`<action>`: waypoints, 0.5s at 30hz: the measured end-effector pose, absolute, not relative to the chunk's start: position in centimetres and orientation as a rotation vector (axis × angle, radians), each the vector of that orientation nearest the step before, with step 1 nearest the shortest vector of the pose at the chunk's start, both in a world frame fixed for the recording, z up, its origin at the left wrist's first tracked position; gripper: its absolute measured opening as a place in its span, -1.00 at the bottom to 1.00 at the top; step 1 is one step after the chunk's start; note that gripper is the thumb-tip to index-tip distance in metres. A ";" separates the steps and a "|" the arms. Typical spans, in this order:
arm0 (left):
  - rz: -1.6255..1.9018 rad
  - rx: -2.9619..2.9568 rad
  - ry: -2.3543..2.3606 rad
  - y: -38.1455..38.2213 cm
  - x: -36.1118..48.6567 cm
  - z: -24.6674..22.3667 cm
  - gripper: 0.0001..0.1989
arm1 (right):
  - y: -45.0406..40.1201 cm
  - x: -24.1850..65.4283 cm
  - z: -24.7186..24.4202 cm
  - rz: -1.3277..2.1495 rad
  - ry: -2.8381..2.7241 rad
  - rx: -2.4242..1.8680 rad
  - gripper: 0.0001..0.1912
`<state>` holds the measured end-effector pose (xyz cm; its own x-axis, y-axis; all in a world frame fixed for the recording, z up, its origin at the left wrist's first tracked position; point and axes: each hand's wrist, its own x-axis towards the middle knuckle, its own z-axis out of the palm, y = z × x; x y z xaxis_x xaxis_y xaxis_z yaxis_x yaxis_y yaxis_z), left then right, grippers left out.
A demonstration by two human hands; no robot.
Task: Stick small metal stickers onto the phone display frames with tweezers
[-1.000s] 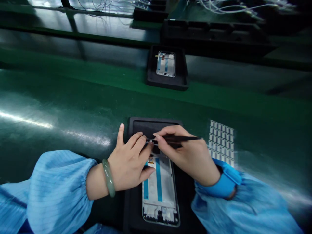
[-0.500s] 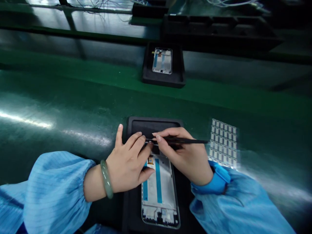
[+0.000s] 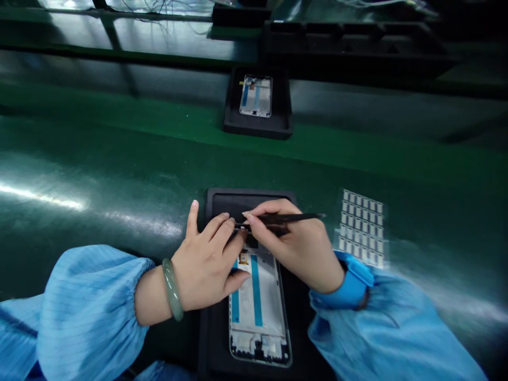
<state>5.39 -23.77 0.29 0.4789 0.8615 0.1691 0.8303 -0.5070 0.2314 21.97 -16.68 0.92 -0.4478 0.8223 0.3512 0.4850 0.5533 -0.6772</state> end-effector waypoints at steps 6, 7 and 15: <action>0.407 2.587 1.490 -23.7 5.4 0.4 -0.49 | -16.6 21.9 0.8 0.636 -2.106 -1.067 -0.96; 0.408 2.586 1.486 -23.6 5.4 0.5 -0.49 | -16.6 21.8 0.9 0.601 -2.136 -1.053 -0.96; 0.397 2.621 1.474 -23.4 5.3 0.6 -0.50 | -16.6 21.5 1.1 0.559 -2.148 -1.027 -0.93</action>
